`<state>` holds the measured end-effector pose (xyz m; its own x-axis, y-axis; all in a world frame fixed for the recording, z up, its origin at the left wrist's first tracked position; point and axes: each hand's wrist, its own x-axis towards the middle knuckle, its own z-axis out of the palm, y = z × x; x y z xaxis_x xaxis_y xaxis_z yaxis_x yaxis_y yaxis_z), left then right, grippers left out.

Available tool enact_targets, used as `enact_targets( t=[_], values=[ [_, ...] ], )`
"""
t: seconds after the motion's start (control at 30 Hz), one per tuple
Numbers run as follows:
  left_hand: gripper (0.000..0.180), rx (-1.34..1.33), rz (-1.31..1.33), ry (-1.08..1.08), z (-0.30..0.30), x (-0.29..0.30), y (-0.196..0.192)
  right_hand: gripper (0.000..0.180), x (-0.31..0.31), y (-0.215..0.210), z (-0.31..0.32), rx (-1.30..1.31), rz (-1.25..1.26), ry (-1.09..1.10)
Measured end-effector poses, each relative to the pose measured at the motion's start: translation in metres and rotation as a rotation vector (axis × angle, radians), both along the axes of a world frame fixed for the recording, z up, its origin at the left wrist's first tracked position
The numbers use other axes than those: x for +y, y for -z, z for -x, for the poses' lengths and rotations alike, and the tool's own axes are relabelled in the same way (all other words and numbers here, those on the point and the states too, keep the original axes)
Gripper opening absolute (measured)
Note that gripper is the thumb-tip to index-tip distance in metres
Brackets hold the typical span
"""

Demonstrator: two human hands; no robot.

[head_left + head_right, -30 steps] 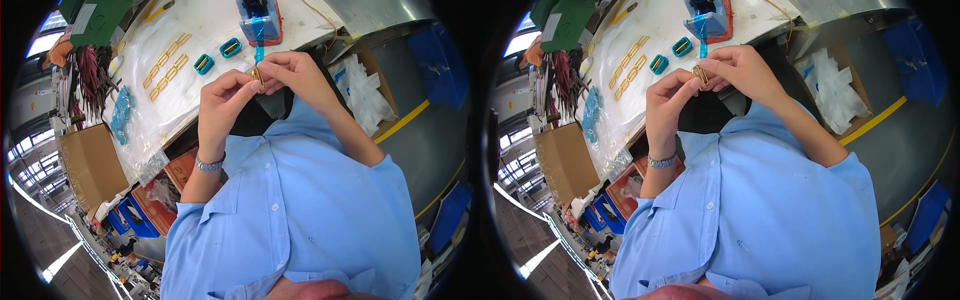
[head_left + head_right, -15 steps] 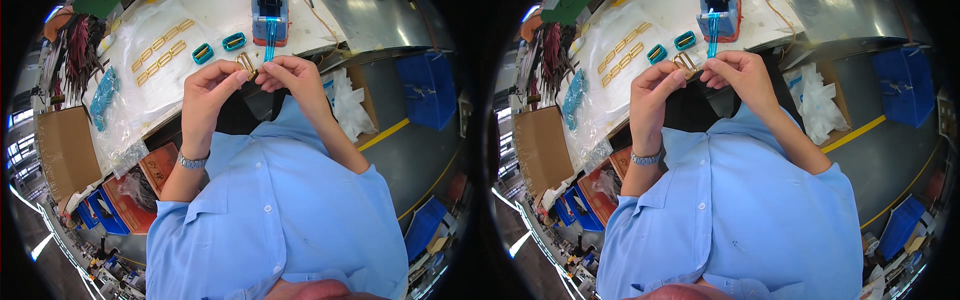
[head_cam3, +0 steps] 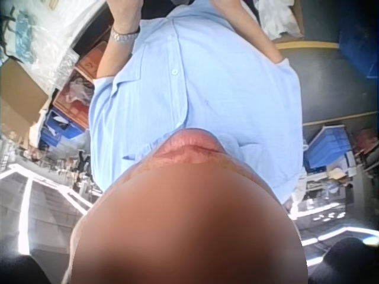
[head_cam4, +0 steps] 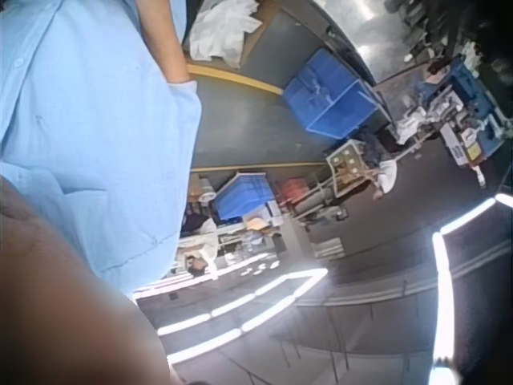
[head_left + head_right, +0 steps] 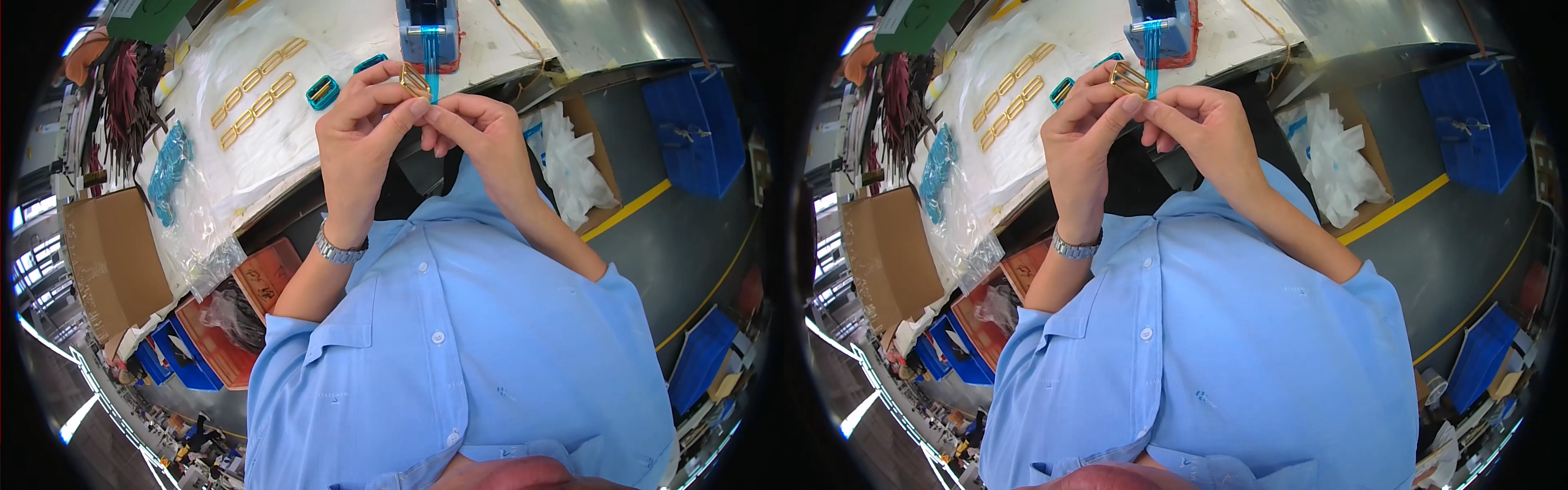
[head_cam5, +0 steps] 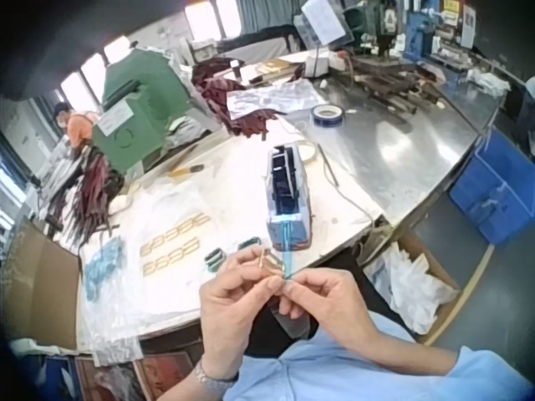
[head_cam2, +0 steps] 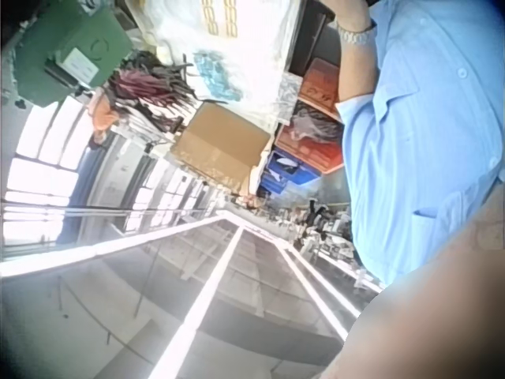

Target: Applying blue protective tape to gold-colored metal buckles at a workbench.

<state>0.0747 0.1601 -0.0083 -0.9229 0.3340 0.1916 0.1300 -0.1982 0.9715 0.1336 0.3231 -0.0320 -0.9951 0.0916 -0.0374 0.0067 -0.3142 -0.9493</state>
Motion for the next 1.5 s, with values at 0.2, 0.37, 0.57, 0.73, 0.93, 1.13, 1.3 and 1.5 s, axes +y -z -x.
enact_targets(
  t=[0.2,0.37,0.57,0.73,0.93,1.13,1.3,1.5],
  values=[
    [0.009,-0.012,0.033,0.013,0.001,0.001,0.014,0.020,-0.002,0.006,0.000,0.001,0.069,-0.010],
    [0.011,-0.003,0.086,0.037,0.003,0.000,0.012,0.022,0.000,0.008,-0.002,-0.016,0.071,-0.012],
    [0.012,0.033,0.111,0.051,0.010,-0.002,0.014,0.021,0.005,0.008,-0.001,-0.023,0.067,-0.044],
    [0.013,0.093,0.173,0.043,0.009,-0.001,0.015,0.024,0.008,0.009,-0.001,-0.039,0.122,-0.073],
    [0.014,0.103,0.173,0.032,0.007,-0.001,0.015,0.032,0.009,0.008,-0.002,-0.145,0.370,-0.131],
    [0.013,0.113,0.150,0.015,0.005,0.001,0.015,0.031,0.009,0.020,0.000,-0.206,0.522,-0.169],
    [0.012,0.138,0.133,0.025,0.006,0.001,0.017,0.026,0.008,0.020,0.001,-0.263,0.694,-0.189],
    [0.013,0.152,0.147,0.063,0.008,0.000,0.018,0.019,0.010,0.023,0.000,-0.265,0.835,-0.186]
  ],
)
